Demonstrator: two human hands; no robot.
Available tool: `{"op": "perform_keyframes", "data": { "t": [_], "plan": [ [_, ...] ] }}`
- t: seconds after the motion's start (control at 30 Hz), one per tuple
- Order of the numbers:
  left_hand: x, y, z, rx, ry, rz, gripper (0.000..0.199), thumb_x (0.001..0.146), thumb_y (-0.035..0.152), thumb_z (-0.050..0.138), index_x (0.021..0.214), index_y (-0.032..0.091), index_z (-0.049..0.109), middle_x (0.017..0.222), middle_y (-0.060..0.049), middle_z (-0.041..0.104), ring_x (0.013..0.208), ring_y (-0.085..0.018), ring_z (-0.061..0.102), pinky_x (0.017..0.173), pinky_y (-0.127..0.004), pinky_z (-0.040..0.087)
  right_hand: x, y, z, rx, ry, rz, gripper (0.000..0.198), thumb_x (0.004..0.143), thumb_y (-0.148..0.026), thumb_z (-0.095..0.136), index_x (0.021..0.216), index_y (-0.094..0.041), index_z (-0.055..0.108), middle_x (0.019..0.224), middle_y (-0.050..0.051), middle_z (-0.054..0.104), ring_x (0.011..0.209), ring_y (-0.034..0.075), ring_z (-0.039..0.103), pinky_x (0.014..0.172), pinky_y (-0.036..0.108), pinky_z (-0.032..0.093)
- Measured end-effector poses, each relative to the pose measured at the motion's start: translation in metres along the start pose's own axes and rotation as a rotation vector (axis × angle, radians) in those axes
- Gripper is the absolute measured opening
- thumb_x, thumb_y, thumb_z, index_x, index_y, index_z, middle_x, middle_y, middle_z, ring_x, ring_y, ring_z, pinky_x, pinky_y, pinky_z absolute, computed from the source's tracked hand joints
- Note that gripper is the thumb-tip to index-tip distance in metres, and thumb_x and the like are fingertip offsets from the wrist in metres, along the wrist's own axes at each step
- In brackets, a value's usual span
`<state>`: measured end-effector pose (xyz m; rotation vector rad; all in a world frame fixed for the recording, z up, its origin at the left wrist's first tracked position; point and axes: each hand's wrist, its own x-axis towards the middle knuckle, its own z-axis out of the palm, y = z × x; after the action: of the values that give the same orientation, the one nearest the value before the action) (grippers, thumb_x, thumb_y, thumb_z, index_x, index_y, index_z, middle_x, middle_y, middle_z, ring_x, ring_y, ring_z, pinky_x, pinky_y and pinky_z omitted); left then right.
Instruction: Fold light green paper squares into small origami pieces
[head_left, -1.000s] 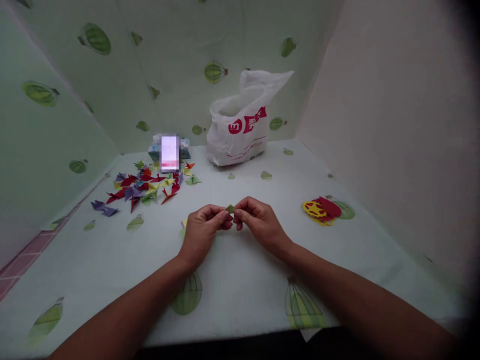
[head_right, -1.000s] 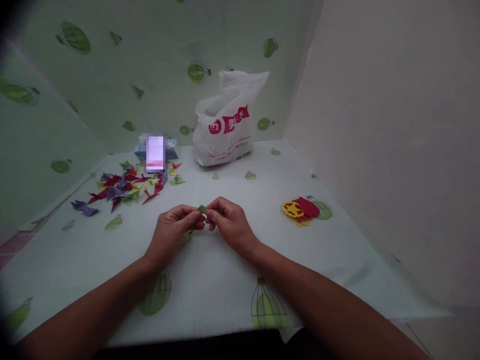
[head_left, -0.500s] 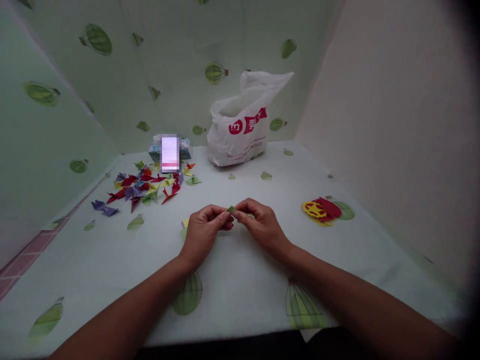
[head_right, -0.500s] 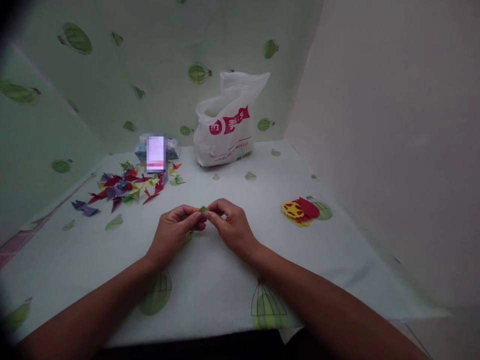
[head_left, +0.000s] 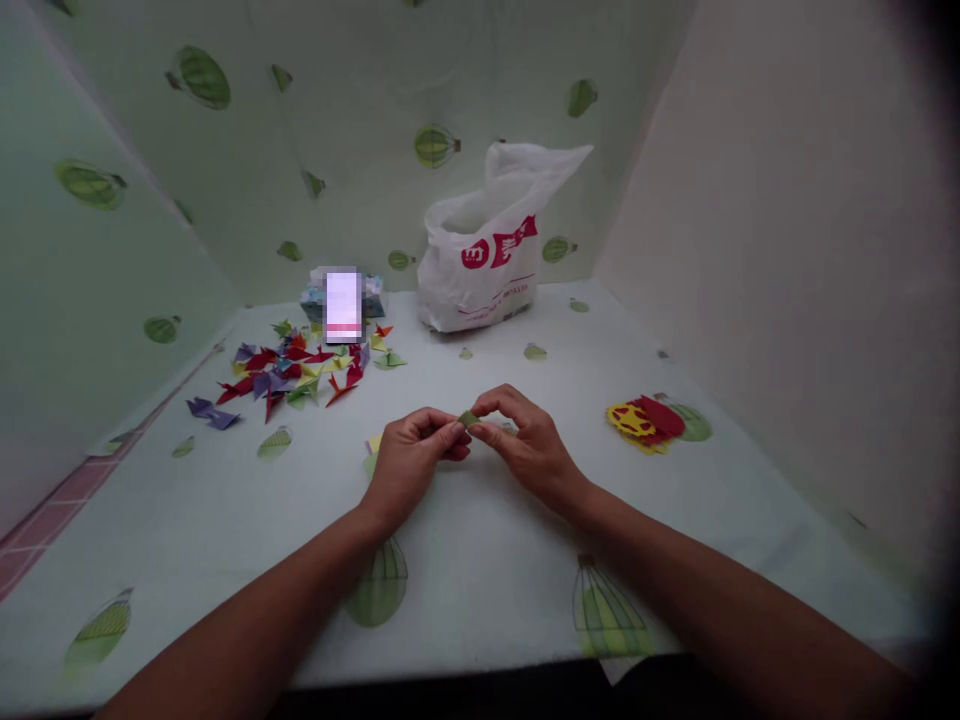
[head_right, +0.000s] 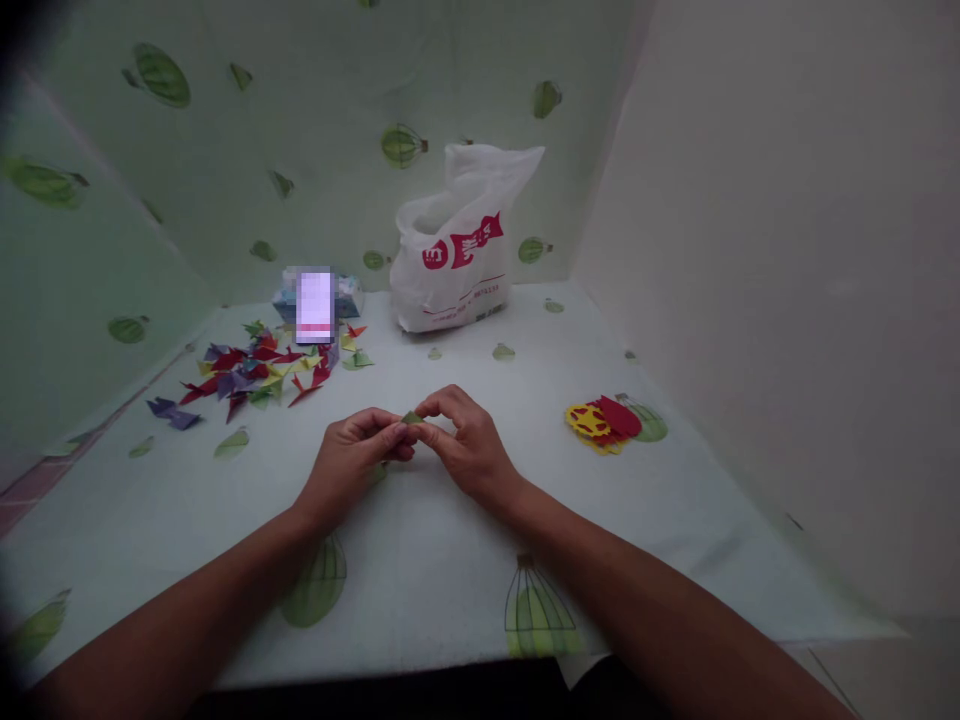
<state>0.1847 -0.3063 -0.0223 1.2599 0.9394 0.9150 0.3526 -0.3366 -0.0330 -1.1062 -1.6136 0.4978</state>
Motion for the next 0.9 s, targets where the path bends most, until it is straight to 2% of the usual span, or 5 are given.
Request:
{"op": "perform_keyframes", "data": {
  "t": [0.37,0.5,0.63,0.77,0.9],
  "plan": [
    [0.001,-0.002,-0.001,-0.123,-0.020,0.061,0.029,0.085,0.043,0.069,0.085,0.014,0.071,0.079,-0.003,0.072,0.072,-0.015,0.070,0.076,-0.030,0.058,-0.001,-0.008,-0.003,-0.121,0.067,-0.150,0.009,0.091,-0.018,0.062,0.088,-0.022,0.070,0.106,0.008,0.062,0.102,0.021,0.060,0.088,0.037,0.047],
    [0.003,-0.002,-0.002,-0.099,0.019,0.109,0.022,0.077,0.032,0.077,0.087,0.016,0.066,0.078,0.001,0.068,0.070,-0.012,0.067,0.073,-0.027,0.057,0.002,-0.006,-0.004,0.025,0.044,0.033,0.015,0.094,-0.029,0.059,0.102,-0.020,0.067,0.097,0.006,0.065,0.090,0.018,0.062,0.083,0.034,0.048],
    [0.002,-0.001,-0.001,-0.035,0.002,0.165,0.030,0.078,0.029,0.077,0.099,0.019,0.057,0.072,0.003,0.068,0.068,-0.012,0.066,0.068,-0.025,0.054,0.002,-0.003,0.000,0.209,-0.088,0.301,0.019,0.088,-0.036,0.065,0.087,-0.018,0.063,0.074,0.001,0.064,0.068,0.014,0.059,0.064,0.027,0.045],
    [0.002,-0.001,-0.003,0.042,-0.040,0.113,0.034,0.078,0.032,0.076,0.105,0.019,0.059,0.073,0.003,0.068,0.067,-0.013,0.067,0.068,-0.025,0.052,0.000,-0.004,0.002,0.223,-0.093,0.306,0.020,0.087,-0.030,0.064,0.071,-0.018,0.058,0.062,-0.002,0.060,0.058,0.012,0.056,0.057,0.024,0.042],
    [0.000,0.001,-0.003,0.142,-0.089,0.063,0.025,0.082,0.039,0.071,0.077,0.015,0.065,0.070,-0.003,0.069,0.064,-0.013,0.064,0.064,-0.025,0.049,-0.003,-0.010,0.001,0.130,-0.048,0.246,0.019,0.089,-0.027,0.062,0.072,-0.018,0.061,0.063,-0.001,0.063,0.058,0.012,0.058,0.058,0.024,0.044]
  ]
}}
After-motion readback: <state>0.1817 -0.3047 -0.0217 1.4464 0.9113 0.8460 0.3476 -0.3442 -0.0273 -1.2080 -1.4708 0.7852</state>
